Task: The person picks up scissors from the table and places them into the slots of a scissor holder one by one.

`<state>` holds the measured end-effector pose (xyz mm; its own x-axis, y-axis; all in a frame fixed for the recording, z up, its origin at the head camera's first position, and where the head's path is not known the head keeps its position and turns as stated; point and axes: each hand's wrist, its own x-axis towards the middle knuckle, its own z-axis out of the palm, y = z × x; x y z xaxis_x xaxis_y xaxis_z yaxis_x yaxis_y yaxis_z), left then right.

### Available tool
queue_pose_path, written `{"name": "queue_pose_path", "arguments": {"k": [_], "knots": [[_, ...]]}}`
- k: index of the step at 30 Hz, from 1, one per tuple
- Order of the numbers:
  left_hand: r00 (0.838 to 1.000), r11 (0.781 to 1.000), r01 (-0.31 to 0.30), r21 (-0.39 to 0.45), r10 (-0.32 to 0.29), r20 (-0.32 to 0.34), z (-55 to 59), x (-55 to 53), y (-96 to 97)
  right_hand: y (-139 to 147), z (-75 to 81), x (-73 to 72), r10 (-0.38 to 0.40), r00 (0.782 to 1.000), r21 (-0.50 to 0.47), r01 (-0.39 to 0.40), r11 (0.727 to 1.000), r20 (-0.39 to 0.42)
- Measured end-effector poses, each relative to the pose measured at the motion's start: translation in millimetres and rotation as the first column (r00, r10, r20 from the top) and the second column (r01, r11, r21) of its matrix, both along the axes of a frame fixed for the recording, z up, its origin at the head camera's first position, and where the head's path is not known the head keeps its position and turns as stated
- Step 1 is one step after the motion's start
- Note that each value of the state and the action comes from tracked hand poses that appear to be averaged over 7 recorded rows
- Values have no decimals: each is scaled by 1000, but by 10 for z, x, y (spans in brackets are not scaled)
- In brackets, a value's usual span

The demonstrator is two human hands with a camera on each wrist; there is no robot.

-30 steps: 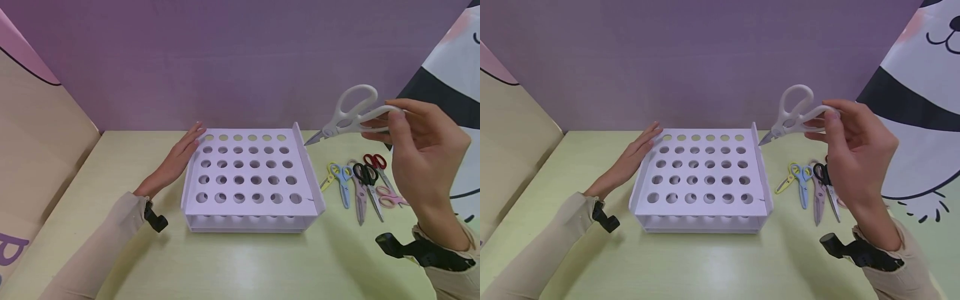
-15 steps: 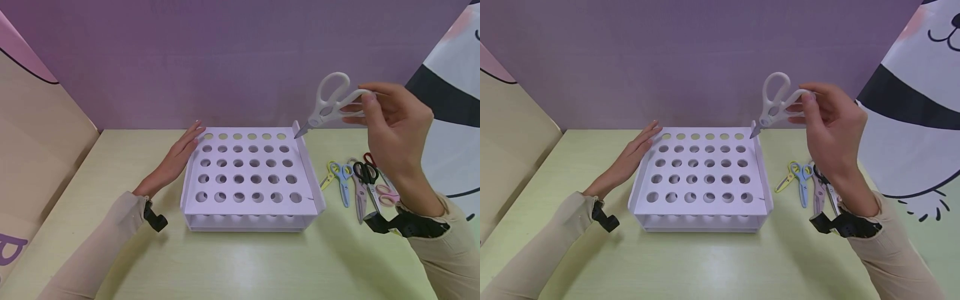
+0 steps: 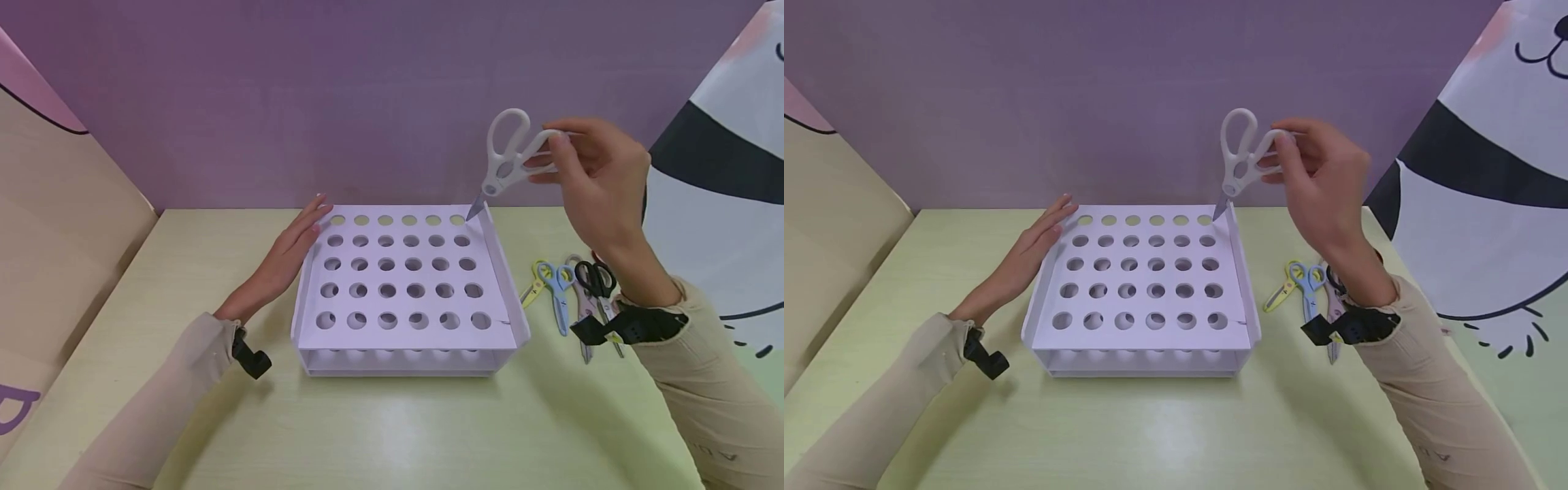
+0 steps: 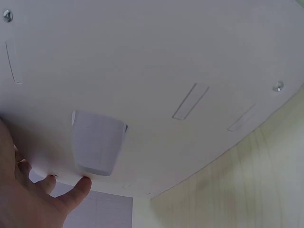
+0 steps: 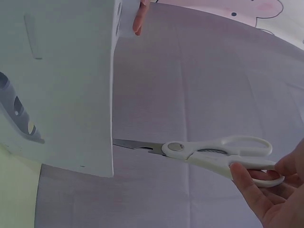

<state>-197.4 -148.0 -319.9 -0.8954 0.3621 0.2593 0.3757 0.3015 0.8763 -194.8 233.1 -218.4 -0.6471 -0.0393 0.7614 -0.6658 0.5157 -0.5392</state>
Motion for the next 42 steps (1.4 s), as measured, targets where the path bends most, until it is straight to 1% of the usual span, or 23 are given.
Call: {"name": "queue_pose_path", "arguments": {"k": [3, 8, 10, 13, 15, 19, 21, 24, 27, 30, 32, 34, 36, 39, 42], "knots": [[1000, 1000, 12, 13, -11, -2, -20, -5, 4, -30, -14, -66, 19, 999, 7, -19, 1000, 28], [1000, 1000, 19, 20, -19, -10, -66, -25, 17, -79, -61, -136, 26, 997, 37, -29, 999, 78], [1000, 1000, 17, 16, -17, -12, -53, -17, 28, -95, -85, -163, 33, 995, 48, -37, 998, 89], [1000, 1000, 19, 18, -19, -17, -63, -30, 37, -118, -121, -201, 38, 993, 69, -46, 997, 109], [1000, 1000, 17, 19, -17, -25, -128, -74, 27, -128, -149, -227, 40, 991, 86, -51, 995, 125], [999, 1000, 11, 10, -11, -46, -297, -185, -21, -152, -216, -263, 52, 985, 111, -71, 991, 167], [998, 1000, 13, 7, -13, -55, -331, -206, -39, -166, -255, -281, 55, 982, 120, -78, 990, 182], [998, 1000, 15, 11, -15, -68, -346, -217, -69, -193, -320, -316, 39, 982, 143, -66, 987, 184], [997, 1000, 18, 22, -17, -76, -356, -227, -87, -223, -358, -344, 8, 987, 177, -37, 984, 160], [997, 999, 20, 27, -18, -78, -392, -246, -94, -248, -387, -365, 2, 989, 178, -29, 984, 147], [997, 999, 23, 28, -21, -76, -392, -248, -87, -264, -408, -382, 3, 991, 164, -26, 986, 137], [998, 999, 23, 30, -21, -67, -330, -199, -64, -281, -439, -405, 2, 991, 154, -22, 988, 132], [998, 999, 25, 34, -23, -59, -265, -152, -41, -293, -475, -428, -6, 991, 169, -17, 985, 134], [998, 999, 27, 38, -25, -51, -230, -131, -25, -302, -513, -463, -12, 988, 199, -19, 980, 153], [998, 999, 25, 32, -23, -53, -330, -218, -52, -306, -530, -489, -21, 985, 218, -16, 976, 169]]}}
